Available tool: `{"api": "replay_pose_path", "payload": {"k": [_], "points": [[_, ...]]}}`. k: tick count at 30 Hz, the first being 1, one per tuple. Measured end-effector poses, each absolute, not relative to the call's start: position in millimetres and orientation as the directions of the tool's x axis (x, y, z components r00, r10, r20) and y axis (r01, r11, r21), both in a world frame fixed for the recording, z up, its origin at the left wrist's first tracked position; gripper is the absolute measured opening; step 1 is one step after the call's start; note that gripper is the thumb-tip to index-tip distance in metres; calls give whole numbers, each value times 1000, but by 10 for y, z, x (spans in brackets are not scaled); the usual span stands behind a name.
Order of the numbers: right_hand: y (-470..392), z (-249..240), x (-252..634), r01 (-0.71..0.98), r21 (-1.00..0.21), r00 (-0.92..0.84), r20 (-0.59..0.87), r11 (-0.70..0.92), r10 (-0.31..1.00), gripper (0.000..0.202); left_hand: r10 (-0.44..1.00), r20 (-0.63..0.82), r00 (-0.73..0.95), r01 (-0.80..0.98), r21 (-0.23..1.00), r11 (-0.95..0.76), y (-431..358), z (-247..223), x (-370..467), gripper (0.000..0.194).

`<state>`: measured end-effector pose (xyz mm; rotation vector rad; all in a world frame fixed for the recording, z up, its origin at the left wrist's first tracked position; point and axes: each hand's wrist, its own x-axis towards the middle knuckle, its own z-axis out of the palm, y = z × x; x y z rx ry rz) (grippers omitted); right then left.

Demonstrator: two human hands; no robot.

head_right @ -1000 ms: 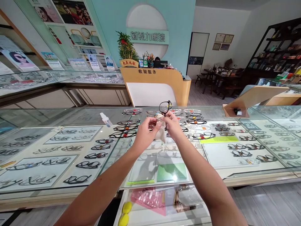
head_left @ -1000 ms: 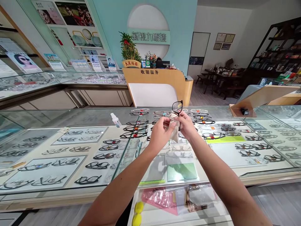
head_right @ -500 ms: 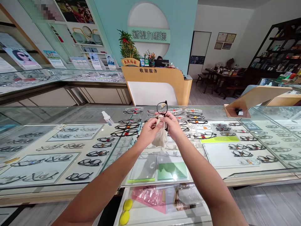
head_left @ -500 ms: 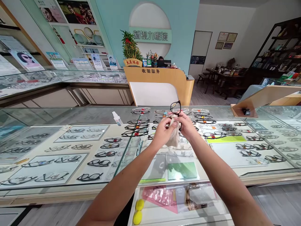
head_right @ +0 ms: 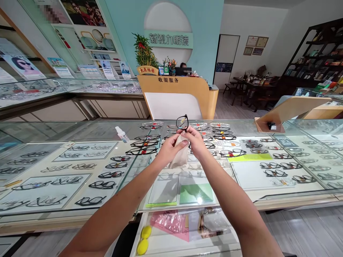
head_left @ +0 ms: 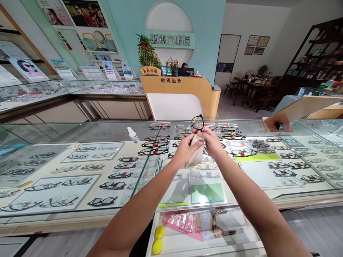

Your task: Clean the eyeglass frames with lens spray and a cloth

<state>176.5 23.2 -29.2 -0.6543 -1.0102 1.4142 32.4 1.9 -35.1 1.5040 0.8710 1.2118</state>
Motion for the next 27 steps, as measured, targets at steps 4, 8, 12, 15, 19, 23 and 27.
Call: {"api": "replay_pose_path", "payload": {"k": [4,8,12,15,19,23,27], "points": [[182,-221,1772,-523,-851,-166,147,40,975,29,943,223,245,-31,974,-223,-5,-323,316,52],[180,-201,1795,-546,-837,-198,151,19,969,35,959,183,216,-112,981,-161,-21,-303,316,62],[201,-228,1821,-546,-838,-234,143,-9,962,38,977,125,172,-190,977,-92,-18,-284,315,67],[231,-273,1840,-564,-826,-243,158,-6,957,39,979,71,192,-298,955,-11,-10,-274,314,71],[286,-327,1878,-567,-824,-272,180,-6,945,38,964,50,262,-349,936,46,-11,-259,294,77],[310,-337,1887,-571,-821,-257,185,5,949,37,946,88,313,-277,961,2,-31,-256,288,67],[271,-331,1800,-612,-791,-233,159,-18,959,40,960,164,227,-241,965,-107,-40,-286,337,58]]}}
